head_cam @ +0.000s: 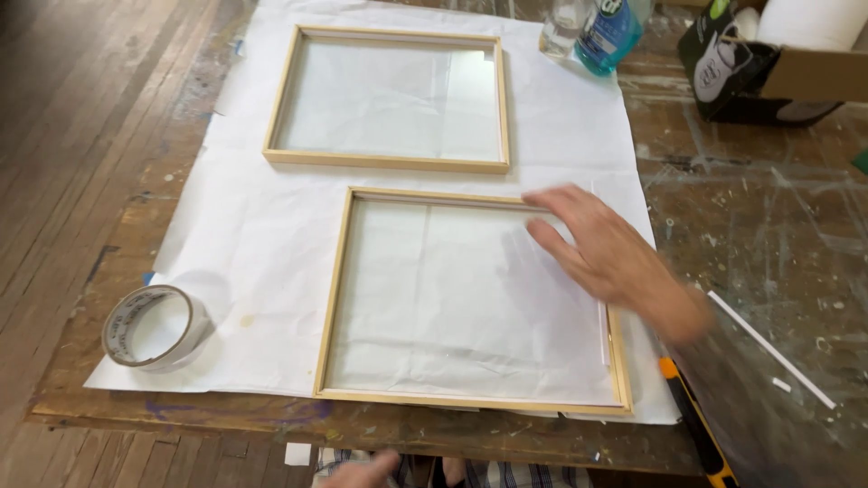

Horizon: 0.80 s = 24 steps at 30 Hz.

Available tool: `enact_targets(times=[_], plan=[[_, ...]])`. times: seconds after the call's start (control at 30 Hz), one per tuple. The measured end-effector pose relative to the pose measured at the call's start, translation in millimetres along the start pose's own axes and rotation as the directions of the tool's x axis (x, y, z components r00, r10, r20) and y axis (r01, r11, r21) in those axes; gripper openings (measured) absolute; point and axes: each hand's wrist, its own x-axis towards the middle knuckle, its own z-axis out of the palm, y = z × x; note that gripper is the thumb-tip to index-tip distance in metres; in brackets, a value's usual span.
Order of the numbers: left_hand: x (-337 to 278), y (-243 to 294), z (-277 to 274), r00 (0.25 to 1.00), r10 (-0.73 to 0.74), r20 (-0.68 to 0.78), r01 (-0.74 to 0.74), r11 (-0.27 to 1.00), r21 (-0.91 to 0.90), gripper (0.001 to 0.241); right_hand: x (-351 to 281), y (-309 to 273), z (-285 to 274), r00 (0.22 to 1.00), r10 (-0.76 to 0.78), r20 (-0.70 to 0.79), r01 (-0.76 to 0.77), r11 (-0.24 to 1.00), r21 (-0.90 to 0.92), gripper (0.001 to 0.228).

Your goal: Applying thin white spacers to the inner edges of a wooden picture frame using a utility knife.

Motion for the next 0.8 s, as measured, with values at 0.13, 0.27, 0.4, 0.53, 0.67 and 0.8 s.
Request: enact_targets(times=[0.13, 0.27, 0.4, 0.53, 0.67, 0.8], plan=[[3.4, 27.1, -136.0, 0.981, -0.193, -0.032, 0.196, 0.972, 0.133, 0.050, 68.0, 15.3, 14.8, 0.998, 0.056, -0.032, -0.056, 0.998, 0.025, 0.061], [35.1, 14.0, -178.7, 0.932, 0.064, -0.357, -0.011, 0.989, 0.149, 0.044, 113.3, 33.1, 33.9, 0.979, 0.144, -0.143, -0.154, 0.986, -0.061, 0.078], [138.9, 13.2, -236.1, 0.907, 0.101, -0.409, 0.038, 0.947, 0.318, 0.046, 116.9, 30.7, 31.4, 0.978, 0.183, -0.104, -0.190, 0.979, -0.067, 0.083], [250.8, -12.5, -243.7, 0.923, -0.007, -0.385, 0.199, 0.864, 0.462, 0.053, 117.7, 33.9, 27.9, 0.973, 0.199, -0.114, -0.206, 0.977, -0.053, 0.073], [294.7, -13.1, -241.9, 0.932, -0.055, -0.358, 0.244, 0.826, 0.508, 0.052, 117.5, 34.2, 22.1, 0.983, 0.174, -0.065, -0.177, 0.983, -0.050, 0.071], [300.3, -8.6, -246.2, 0.941, -0.059, -0.332, 0.256, 0.766, 0.590, 0.055, 124.3, 38.7, 26.0, 0.990, 0.091, -0.107, -0.108, 0.981, -0.158, 0.053]])
